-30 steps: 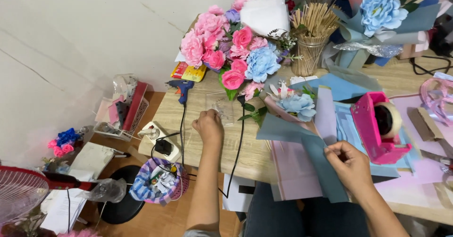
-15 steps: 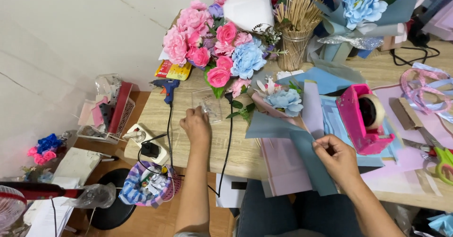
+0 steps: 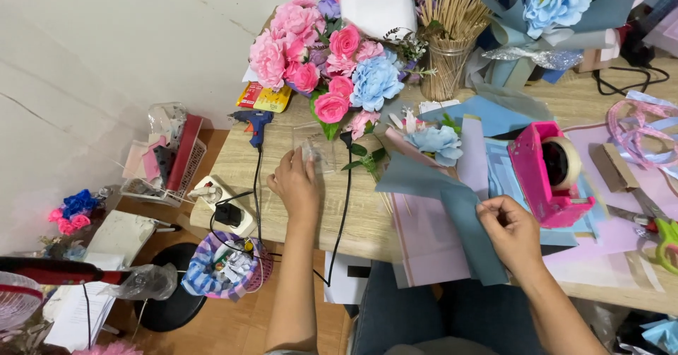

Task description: The person folds a sheet of blue paper and cuts it with scissors. They then wrap the paper around a small bouquet of artificial flowers and secure it with tape.

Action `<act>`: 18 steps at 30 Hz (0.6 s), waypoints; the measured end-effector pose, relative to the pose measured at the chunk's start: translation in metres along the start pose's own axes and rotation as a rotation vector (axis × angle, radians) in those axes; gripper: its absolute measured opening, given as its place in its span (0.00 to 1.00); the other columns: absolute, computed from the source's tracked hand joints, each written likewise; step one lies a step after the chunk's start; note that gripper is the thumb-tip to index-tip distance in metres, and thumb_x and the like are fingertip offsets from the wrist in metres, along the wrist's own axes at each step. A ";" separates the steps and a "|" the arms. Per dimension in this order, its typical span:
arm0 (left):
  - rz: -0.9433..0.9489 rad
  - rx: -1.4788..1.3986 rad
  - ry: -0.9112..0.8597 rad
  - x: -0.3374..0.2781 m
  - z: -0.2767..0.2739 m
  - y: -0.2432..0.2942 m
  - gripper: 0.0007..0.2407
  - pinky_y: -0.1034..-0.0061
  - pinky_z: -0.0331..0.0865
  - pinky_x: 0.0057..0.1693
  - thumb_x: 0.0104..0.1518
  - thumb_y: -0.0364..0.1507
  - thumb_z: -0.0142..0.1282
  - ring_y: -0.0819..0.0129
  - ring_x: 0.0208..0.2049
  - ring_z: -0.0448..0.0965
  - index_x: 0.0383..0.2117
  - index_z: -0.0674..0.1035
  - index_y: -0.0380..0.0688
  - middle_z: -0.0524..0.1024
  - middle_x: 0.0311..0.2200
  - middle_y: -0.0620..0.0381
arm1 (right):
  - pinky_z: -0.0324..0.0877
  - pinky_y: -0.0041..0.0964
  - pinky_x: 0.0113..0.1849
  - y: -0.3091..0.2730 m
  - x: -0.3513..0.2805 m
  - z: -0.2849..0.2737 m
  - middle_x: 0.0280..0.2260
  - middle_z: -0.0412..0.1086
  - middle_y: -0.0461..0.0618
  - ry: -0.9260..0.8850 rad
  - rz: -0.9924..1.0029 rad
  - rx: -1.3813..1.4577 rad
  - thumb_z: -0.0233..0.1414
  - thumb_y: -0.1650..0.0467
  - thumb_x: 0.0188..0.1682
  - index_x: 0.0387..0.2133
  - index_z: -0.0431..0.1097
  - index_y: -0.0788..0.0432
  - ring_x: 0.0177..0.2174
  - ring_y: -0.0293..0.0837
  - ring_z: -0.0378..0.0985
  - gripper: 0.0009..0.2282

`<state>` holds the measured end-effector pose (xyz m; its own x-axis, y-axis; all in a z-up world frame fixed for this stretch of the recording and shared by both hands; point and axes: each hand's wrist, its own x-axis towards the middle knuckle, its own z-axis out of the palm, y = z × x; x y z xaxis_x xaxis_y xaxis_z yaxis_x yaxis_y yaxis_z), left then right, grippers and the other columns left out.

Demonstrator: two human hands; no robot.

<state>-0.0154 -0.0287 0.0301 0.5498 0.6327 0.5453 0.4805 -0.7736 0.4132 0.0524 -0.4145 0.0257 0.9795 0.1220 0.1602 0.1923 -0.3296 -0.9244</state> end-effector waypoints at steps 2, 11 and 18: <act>0.042 -0.113 0.078 -0.014 -0.022 0.025 0.11 0.49 0.54 0.62 0.63 0.33 0.57 0.55 0.49 0.78 0.48 0.82 0.47 0.78 0.48 0.53 | 0.68 0.39 0.28 0.006 0.001 0.000 0.22 0.72 0.55 0.014 -0.016 0.049 0.58 0.75 0.51 0.33 0.77 0.62 0.25 0.42 0.69 0.02; -0.154 -1.154 -0.658 -0.140 -0.027 0.130 0.22 0.67 0.79 0.45 0.59 0.40 0.63 0.51 0.43 0.85 0.58 0.75 0.46 0.81 0.49 0.43 | 0.72 0.40 0.34 -0.010 -0.016 0.016 0.27 0.78 0.53 -0.015 -0.052 -0.017 0.62 0.73 0.48 0.35 0.81 0.55 0.29 0.43 0.76 0.04; -0.246 -0.935 -0.631 -0.142 -0.009 0.153 0.42 0.58 0.73 0.57 0.47 0.44 0.70 0.46 0.55 0.78 0.67 0.59 0.43 0.78 0.52 0.40 | 0.70 0.47 0.47 -0.036 -0.025 0.014 0.39 0.80 0.45 -0.105 -0.444 -0.162 0.63 0.69 0.44 0.35 0.81 0.49 0.42 0.52 0.79 0.07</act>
<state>-0.0262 -0.2369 0.0230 0.8821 0.4706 0.0224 0.0730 -0.1833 0.9803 0.0198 -0.3929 0.0498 0.7906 0.3753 0.4839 0.6058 -0.3647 -0.7071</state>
